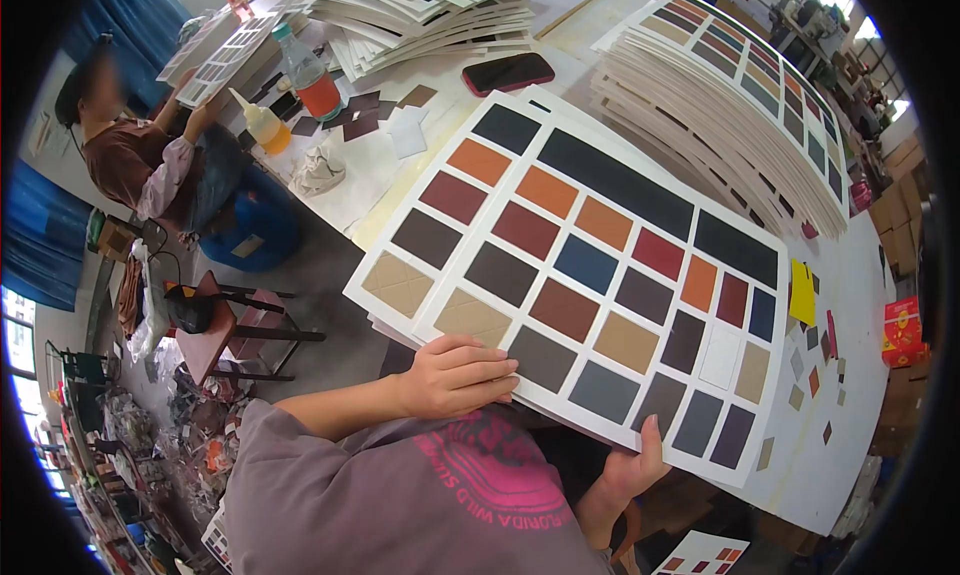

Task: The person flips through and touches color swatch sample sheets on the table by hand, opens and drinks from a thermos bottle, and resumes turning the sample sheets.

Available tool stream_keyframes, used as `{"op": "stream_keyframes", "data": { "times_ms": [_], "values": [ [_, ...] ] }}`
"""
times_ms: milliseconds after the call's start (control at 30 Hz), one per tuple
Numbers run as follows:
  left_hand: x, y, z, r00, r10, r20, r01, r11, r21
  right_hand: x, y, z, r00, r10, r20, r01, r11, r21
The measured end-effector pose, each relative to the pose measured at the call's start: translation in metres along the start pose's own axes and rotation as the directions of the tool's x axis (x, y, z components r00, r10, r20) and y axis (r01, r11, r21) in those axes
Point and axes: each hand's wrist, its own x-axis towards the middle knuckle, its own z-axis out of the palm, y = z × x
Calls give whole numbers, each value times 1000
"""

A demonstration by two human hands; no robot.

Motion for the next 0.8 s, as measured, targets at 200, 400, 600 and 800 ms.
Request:
{"op": "stream_keyframes", "data": {
  "times_ms": [200,400,600,800],
  "values": [
    [8,20,15,1000,-7,-15,7,999,-47,5,-13,-27,980,-150,-133,152,988,4],
    [20,34,36,1000,9,-27,-11,997,-79,24,-24,-54,978,-156,-141,157,988,-5],
    [23,34,40,999,31,-17,-33,996,-81,37,-9,-76,985,-95,-143,108,990,86],
    [35,37,24,987,-46,154,70,985,-158,35,-13,-63,981,-87,-174,102,991,81]
  ]
}}
